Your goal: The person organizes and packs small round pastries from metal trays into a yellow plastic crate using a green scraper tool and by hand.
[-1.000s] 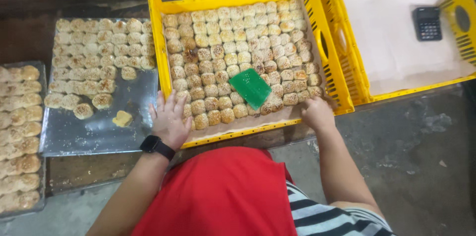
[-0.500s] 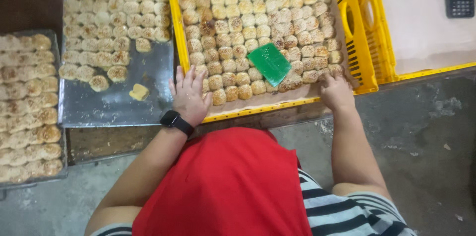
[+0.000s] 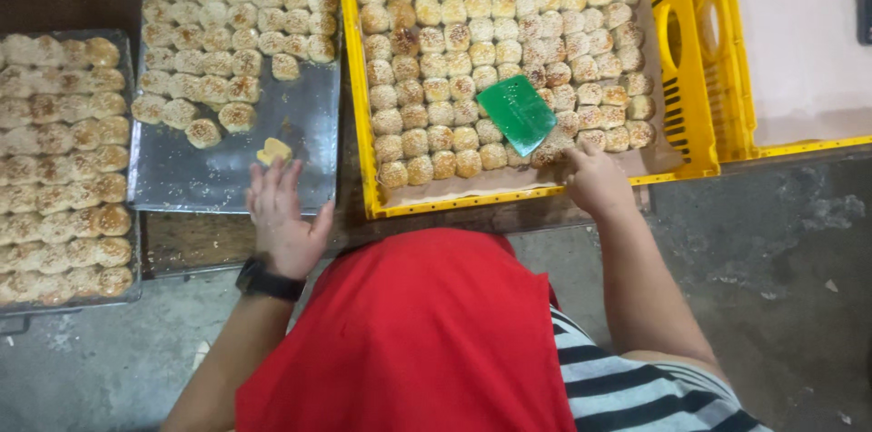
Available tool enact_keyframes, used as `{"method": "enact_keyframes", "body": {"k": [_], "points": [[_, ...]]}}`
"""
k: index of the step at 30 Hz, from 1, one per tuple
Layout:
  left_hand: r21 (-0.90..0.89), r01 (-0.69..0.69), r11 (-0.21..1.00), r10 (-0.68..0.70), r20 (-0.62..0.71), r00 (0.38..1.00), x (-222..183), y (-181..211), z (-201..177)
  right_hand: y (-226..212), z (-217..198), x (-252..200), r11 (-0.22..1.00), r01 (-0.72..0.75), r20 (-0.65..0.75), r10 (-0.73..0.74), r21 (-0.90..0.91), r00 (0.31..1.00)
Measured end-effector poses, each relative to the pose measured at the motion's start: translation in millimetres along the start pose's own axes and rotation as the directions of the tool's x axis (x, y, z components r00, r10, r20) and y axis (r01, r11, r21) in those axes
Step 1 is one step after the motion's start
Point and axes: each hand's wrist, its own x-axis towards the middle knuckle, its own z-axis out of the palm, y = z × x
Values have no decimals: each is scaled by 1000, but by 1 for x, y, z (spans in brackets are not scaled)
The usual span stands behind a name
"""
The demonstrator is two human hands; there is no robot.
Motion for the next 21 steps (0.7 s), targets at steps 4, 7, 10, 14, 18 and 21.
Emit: {"method": "enact_keyframes", "body": {"k": [4,7,10,14,18,21], "points": [[-19,12,1000,-14,-72,997,-10,-3,-11,-28,-4,-1,988,147,22,-146,-43,989],[6,-5,1000,5,-91,996,-12,0,-15,-66,1,-2,989,115,161,-130,95,978],[-15,8,1000,-10,-100,995,-13,4,-20,-90,-3,-2,994,91,165,-100,61,981],[2,19,1000,-18,-123,992,-15,7,-29,-104,-9,4,992,96,230,-74,-83,970],[-27,22,999,-26,-151,988,-17,6,-31,-122,2,7,978,203,197,-210,52,958],[-10,3,1000,-5,-173,985,-19,3,-31,-139,16,9,958,275,193,-285,78,939]]}}
